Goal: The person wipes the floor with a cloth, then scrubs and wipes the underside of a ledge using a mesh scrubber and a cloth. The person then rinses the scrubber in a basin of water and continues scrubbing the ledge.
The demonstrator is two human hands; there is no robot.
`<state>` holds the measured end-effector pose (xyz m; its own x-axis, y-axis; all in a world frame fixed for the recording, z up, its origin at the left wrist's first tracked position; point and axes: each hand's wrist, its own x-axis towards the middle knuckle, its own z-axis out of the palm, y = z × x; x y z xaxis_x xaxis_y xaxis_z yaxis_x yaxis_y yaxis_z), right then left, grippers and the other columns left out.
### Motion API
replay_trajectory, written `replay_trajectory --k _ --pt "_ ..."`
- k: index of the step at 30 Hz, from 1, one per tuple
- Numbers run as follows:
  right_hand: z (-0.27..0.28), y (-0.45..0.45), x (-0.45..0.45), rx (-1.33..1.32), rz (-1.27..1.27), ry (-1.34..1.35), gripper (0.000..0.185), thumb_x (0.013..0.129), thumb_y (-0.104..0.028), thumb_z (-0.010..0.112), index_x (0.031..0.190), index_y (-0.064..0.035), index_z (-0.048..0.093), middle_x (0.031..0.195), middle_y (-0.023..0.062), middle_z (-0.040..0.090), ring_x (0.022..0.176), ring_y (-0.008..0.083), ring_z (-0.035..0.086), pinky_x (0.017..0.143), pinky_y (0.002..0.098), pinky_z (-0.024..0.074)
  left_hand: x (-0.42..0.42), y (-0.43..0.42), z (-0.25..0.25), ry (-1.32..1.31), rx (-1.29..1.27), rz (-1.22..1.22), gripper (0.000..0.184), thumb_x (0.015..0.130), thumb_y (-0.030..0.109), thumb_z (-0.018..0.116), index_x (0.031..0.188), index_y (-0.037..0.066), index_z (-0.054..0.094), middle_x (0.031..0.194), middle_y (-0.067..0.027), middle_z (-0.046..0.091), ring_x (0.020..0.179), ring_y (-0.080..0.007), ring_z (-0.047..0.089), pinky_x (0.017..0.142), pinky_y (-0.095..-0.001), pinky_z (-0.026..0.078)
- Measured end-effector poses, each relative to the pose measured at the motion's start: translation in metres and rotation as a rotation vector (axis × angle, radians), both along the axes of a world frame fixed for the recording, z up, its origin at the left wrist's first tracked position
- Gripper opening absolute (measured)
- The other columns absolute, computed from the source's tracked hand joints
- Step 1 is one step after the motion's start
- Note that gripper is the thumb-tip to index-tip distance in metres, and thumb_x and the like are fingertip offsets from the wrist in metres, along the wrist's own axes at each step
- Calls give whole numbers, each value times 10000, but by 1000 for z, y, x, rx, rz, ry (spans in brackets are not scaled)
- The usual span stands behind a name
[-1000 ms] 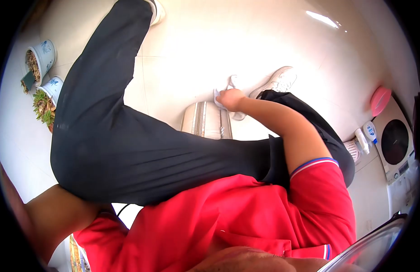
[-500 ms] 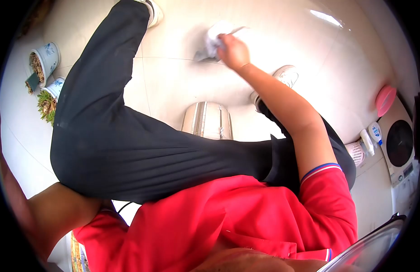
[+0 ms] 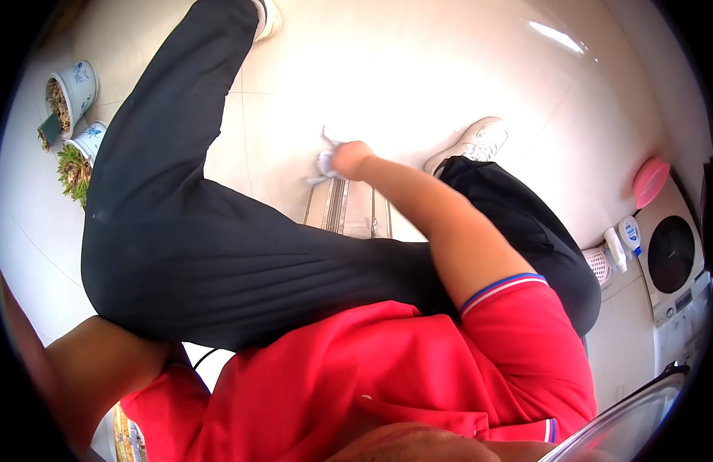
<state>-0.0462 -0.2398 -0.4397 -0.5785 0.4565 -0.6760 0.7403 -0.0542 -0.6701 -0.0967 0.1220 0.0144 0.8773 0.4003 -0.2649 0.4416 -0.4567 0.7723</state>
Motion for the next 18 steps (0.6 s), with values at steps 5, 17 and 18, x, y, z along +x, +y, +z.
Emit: replay_trajectory --k 5,17,18 --pt "-5 -6 156 140 138 -165 180 886 -197 582 894 -133 750 954 96 725 920 276 709 762 410 580 -6 -1 2 -23 -17 -15 875 985 607 400 1465 -114 277 1297 -413 488 1196 -439 572 1009 -475 483" --pt "27 23 135 470 -352 73 331 832 -162 651 1153 -217 704 1039 67 686 925 288 682 795 422 547 -5 -1 4 -129 -69 -100 908 980 620 408 1466 -132 260 1287 -437 483 1188 -461 574 998 -488 494" --pt "31 15 94 350 -401 127 258 888 -196 605 1126 -191 702 1031 79 685 921 294 682 797 425 545 -5 0 6 -139 -77 -104 911 980 621 408 1467 -134 259 1287 -439 483 1187 -463 575 997 -489 495"
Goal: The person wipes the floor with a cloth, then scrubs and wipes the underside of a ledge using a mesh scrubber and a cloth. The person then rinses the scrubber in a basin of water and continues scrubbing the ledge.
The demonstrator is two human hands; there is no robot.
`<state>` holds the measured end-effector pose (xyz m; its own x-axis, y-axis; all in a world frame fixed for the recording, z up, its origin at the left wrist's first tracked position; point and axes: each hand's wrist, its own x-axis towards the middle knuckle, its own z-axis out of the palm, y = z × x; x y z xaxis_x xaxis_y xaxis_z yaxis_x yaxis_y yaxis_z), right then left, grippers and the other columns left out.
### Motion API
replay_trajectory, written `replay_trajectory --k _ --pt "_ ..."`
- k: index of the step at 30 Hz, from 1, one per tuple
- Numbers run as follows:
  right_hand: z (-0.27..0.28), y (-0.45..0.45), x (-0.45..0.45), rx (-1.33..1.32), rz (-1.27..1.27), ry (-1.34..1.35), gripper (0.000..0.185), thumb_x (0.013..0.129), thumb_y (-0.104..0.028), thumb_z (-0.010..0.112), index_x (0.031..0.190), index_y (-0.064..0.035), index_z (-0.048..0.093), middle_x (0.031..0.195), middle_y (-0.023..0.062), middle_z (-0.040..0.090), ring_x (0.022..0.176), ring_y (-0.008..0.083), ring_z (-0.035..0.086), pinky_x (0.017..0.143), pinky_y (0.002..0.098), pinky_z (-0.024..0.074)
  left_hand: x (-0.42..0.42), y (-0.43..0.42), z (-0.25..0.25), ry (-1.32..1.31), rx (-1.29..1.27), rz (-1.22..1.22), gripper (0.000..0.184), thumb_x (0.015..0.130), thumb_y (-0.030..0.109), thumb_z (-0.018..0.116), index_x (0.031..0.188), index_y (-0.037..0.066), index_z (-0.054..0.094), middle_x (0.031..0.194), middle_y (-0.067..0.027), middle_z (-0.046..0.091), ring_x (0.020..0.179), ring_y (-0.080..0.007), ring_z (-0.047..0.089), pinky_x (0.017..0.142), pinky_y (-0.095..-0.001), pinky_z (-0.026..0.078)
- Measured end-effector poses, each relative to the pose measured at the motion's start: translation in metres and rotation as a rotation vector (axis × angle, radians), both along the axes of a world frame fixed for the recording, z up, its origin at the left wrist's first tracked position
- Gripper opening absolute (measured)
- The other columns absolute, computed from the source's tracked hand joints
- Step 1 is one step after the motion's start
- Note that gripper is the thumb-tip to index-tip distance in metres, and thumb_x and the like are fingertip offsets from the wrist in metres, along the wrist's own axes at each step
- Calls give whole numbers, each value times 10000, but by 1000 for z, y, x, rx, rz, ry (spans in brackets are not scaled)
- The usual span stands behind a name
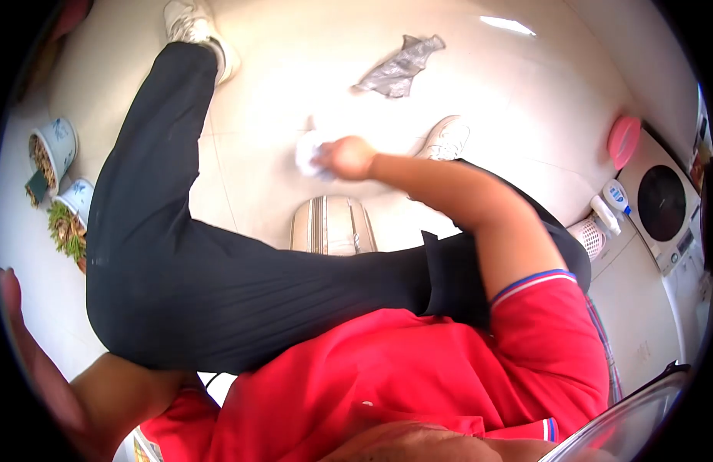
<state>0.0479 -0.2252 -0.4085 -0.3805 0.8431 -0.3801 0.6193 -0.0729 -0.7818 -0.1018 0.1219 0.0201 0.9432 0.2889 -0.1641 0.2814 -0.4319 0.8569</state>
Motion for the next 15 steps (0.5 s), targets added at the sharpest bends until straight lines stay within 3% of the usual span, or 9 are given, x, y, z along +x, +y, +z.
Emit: replay_trajectory --k 2,3,6,9,12,15 --pt "8 -3 -56 -496 -32 45 231 924 -244 562 1060 -111 694 1039 119 678 939 308 682 802 430 548 1 3 2 -4 -26 -21 916 979 623 409 1467 -137 256 1285 -443 482 1186 -467 575 996 -491 497" --pt "-17 -28 -82 -194 117 -22 238 933 -240 544 1061 -108 695 1050 120 678 952 311 680 796 433 552 1 4 3 -8 -23 -31 919 978 625 410 1467 -138 254 1284 -445 482 1185 -468 575 995 -492 498" --pt "-30 -39 -101 -238 -43 -83 199 924 -176 528 1014 -132 700 1044 115 677 951 298 681 769 431 561 4 5 1 -7 -42 -43 927 977 628 412 1467 -143 250 1282 -451 481 1183 -474 576 992 -495 501" --pt "-33 -34 -70 -193 3 -135 169 890 -164 559 975 -125 700 1034 109 677 946 285 679 761 429 558 8 3 -1 -6 -70 -47 936 976 631 414 1468 -147 246 1280 -457 479 1181 -479 577 989 -498 504" --pt "-24 -6 -19 -105 -20 -94 165 842 -219 634 964 -121 686 993 97 668 829 319 676 705 450 549 8 2 0 -43 -73 -51 944 974 635 415 1468 -152 241 1277 -463 478 1179 -485 577 987 -501 507" --pt "22 43 53 179 -301 -72 193 808 -239 699 962 -126 671 956 74 649 757 312 669 654 441 547 9 -1 0 -57 -105 -48 953 973 638 417 1468 -156 237 1275 -469 477 1177 -490 578 984 -505 509"
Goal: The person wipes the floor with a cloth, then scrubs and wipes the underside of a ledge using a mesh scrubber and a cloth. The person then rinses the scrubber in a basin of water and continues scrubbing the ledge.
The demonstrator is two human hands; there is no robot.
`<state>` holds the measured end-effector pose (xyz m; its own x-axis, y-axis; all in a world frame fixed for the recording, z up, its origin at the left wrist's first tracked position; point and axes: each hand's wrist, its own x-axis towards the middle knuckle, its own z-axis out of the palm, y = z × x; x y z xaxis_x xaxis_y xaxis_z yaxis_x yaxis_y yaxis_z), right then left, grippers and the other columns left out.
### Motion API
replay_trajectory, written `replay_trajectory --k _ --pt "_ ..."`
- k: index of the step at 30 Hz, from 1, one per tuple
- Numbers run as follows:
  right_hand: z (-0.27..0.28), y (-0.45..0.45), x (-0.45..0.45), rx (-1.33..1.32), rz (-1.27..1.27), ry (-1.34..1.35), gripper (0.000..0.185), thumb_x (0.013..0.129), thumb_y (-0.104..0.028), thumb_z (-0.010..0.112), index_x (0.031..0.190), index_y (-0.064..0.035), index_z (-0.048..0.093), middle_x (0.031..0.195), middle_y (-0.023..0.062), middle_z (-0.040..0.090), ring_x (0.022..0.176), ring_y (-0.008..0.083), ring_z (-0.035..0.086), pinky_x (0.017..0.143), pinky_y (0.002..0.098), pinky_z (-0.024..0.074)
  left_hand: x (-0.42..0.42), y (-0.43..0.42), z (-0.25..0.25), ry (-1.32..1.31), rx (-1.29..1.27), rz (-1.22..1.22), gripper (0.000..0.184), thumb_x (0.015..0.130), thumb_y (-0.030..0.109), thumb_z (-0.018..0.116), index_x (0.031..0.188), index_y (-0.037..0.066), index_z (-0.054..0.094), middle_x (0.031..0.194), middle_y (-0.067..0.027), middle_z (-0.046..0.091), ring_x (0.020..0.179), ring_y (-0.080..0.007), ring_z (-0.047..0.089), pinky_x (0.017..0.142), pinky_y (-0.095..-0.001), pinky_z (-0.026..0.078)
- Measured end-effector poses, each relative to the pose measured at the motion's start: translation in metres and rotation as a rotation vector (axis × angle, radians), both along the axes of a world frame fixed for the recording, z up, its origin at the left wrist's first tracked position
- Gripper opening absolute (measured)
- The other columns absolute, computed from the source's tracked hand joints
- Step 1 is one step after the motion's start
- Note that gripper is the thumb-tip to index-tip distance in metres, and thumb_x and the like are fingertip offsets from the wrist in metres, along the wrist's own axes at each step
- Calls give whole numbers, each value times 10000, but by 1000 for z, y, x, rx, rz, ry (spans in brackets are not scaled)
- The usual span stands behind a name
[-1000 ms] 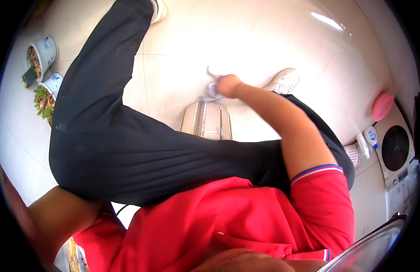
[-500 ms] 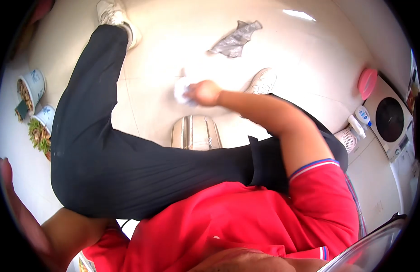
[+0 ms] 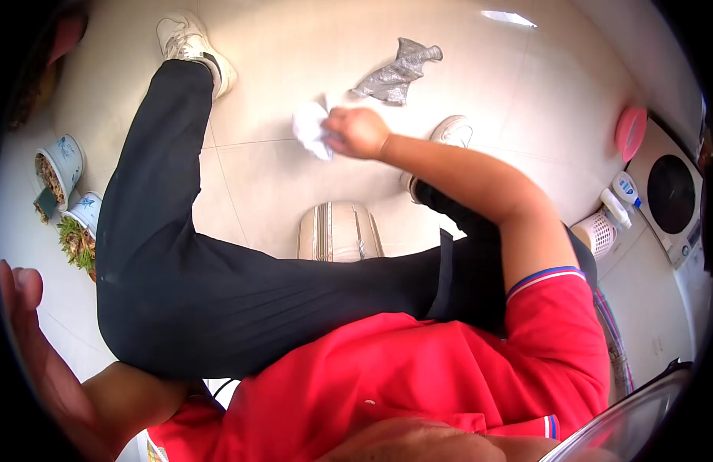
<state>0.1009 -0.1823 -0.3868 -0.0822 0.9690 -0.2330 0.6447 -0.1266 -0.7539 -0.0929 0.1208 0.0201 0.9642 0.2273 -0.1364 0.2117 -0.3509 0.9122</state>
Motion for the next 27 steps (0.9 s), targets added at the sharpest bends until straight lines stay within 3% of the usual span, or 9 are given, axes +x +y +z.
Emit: replay_trajectory --k 5,8,9,12,15,17,21,23,27 --pt "47 43 127 243 -106 -378 248 813 -212 707 1048 -150 659 1080 24 635 772 277 681 662 403 573 5 -3 -3 -33 -23 -11 967 971 644 420 1469 -164 230 1271 -479 475 1174 -500 579 980 -510 514" --pt "20 18 150 180 -5 -526 296 837 -225 694 1126 -193 634 1187 26 611 792 273 690 678 399 585 7 -1 -4 -51 -51 -20 976 970 647 422 1469 -168 226 1269 -485 473 1172 -505 580 977 -513 517" --pt "11 5 146 9 27 -536 379 852 -249 691 1219 -228 597 1292 45 560 880 279 691 720 407 588 8 -2 -5 -57 -59 -25 979 969 648 423 1469 -169 224 1268 -487 473 1171 -507 580 976 -514 518" --pt "-31 -35 132 -197 -50 -536 455 841 -210 698 1281 -251 590 1377 84 502 1031 305 656 818 429 571 -6 7 24 180 58 -59 944 945 718 343 1525 -20 245 1427 -327 433 1324 -418 473 1067 -506 411" --pt "-56 -25 124 -247 -241 -510 458 815 -181 711 1256 -248 609 1360 80 522 1008 316 661 820 426 568 -6 6 33 354 145 -48 928 935 747 300 1546 48 269 1489 -260 425 1382 -400 428 1110 -526 348" --pt "-65 -10 128 -122 -356 -419 408 804 -195 721 1202 -211 634 1197 70 628 951 309 673 785 429 561 -5 3 33 372 135 -25 904 947 720 298 1540 39 279 1477 -265 435 1371 -412 436 1109 -536 344" --pt "-7 27 41 -44 -54 -180 369 853 -278 679 1213 -238 611 1110 62 637 894 289 683 762 429 554 16 -9 36 398 128 -21 846 973 656 291 1522 12 304 1458 -253 459 1355 -399 460 1110 -527 346" --pt "7 20 -27 -153 216 -46 317 924 -238 543 1240 -233 571 1124 110 613 926 313 682 780 450 560 23 -13 35 435 163 -9 837 977 641 298 1512 -1 317 1455 -246 466 1349 -385 471 1113 -522 345" --pt "-21 -14 -129 -636 654 60 261 896 -157 553 1135 -123 652 1042 111 686 923 323 697 783 426 559 30 -15 37 566 239 -33 834 977 630 319 1499 -21 331 1458 -237 467 1333 -357 494 1121 -508 343"
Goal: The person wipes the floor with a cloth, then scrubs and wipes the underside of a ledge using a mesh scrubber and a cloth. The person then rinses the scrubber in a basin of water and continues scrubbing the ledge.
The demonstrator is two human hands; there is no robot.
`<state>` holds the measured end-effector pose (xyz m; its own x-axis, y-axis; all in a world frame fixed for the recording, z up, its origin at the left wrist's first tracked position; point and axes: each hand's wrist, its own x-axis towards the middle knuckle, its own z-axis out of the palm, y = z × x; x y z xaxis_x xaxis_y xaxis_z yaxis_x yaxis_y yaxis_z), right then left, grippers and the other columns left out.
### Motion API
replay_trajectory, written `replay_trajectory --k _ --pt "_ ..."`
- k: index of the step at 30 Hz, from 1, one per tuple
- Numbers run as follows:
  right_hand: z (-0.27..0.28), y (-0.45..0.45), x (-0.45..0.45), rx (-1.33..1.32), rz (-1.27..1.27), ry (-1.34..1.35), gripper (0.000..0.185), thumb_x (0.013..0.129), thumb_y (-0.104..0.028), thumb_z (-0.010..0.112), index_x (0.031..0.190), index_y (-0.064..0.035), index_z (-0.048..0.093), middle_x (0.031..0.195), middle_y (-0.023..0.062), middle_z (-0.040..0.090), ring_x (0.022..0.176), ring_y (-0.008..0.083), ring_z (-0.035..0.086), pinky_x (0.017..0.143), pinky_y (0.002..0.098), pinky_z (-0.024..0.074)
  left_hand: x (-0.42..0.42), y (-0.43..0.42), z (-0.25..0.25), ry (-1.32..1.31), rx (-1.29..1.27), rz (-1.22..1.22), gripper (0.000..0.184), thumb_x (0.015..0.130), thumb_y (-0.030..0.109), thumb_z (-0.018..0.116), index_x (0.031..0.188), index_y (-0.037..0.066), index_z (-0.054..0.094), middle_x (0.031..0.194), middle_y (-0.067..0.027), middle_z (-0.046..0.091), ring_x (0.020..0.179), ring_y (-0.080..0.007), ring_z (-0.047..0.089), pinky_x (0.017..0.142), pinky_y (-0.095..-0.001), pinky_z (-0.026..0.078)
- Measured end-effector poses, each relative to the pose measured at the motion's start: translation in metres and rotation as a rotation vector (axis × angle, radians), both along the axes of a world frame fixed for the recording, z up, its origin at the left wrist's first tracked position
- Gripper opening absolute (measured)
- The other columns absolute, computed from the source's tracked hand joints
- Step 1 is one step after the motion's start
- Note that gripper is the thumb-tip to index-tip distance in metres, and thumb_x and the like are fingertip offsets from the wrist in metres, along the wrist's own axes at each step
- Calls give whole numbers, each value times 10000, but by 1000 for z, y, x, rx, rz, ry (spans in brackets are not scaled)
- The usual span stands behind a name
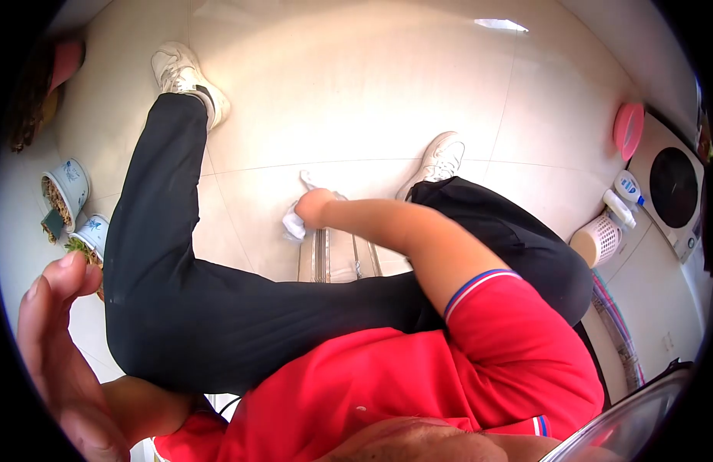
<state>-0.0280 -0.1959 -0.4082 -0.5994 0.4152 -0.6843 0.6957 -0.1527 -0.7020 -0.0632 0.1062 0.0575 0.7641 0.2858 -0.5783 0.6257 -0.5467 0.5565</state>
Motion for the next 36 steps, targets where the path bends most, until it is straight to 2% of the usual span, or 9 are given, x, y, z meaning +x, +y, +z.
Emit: replay_trajectory --k 7,12,17,19,22,26,28,31,36 --pt "-46 -37 -20 238 -393 -177 168 853 -135 574 1000 -81 637 971 106 698 868 287 708 698 421 571 27 -14 -18 -4 -52 19 778 966 564 412 1450 -45 411 1383 -242 542 1272 -354 554 1103 -481 383" --pt "-71 94 127 535 -739 -518 236 879 -279 600 1034 -101 584 998 138 685 879 314 699 724 450 562 31 -39 -35 -60 83 169 769 886 533 537 1321 -102 537 1211 -270 637 1127 -366 638 1002 -449 477" --pt "-50 93 356 327 -1396 -1036 490 888 -501 618 1117 -68 621 1120 190 689 1054 377 654 869 485 521 34 -39 -44 -124 144 233 770 859 531 594 1263 -124 580 1123 -286 671 1040 -360 680 937 -435 528" --pt "32 73 397 5 -1698 -775 218 965 -308 545 1028 -156 687 1004 138 715 882 269 699 745 391 539 36 -42 -40 -131 126 242 769 861 543 591 1242 -124 593 1113 -284 676 1014 -354 688 930 -431 530" --pt "-11 22 461 127 -1836 -1082 282 910 -328 607 986 -66 682 948 148 731 790 318 713 730 404 549 36 -42 -38 -149 93 234 767 858 558 587 1211 -122 613 1090 -272 688 970 -344 698 915 -420 535" --pt "0 49 411 859 -1580 -958 421 834 -409 681 1023 -34 654 896 217 713 848 390 699 735 461 539 41 -47 -36 -158 149 282 750 850 539 600 1214 -116 616 1094 -263 692 984 -342 695 921 -415 532" --pt "9 65 314 599 -1364 -556 350 808 -352 729 1040 -97 665 940 179 702 884 370 683 757 466 534 45 -51 -36 -179 120 282 742 841 523 614 1217 -116 614 1102 -263 692 993 -342 694 926 -412 529" --pt "19 44 170 360 -448 -303 233 822 -225 676 1039 -146 647 1069 114 671 988 305 673 823 448 549 46 -52 -36 -205 25 222 733 816 486 652 1221 -124 610 1118 -267 687 1007 -340 690 929 -404 524" --pt "-3 -79 89 60 -179 -246 195 867 -204 609 1001 -128 729 1021 88 736 963 265 706 779 419 566 49 -58 -39 -187 2 195 724 817 471 662 1213 -133 610 1112 -269 688 1008 -344 689 930 -400 520"
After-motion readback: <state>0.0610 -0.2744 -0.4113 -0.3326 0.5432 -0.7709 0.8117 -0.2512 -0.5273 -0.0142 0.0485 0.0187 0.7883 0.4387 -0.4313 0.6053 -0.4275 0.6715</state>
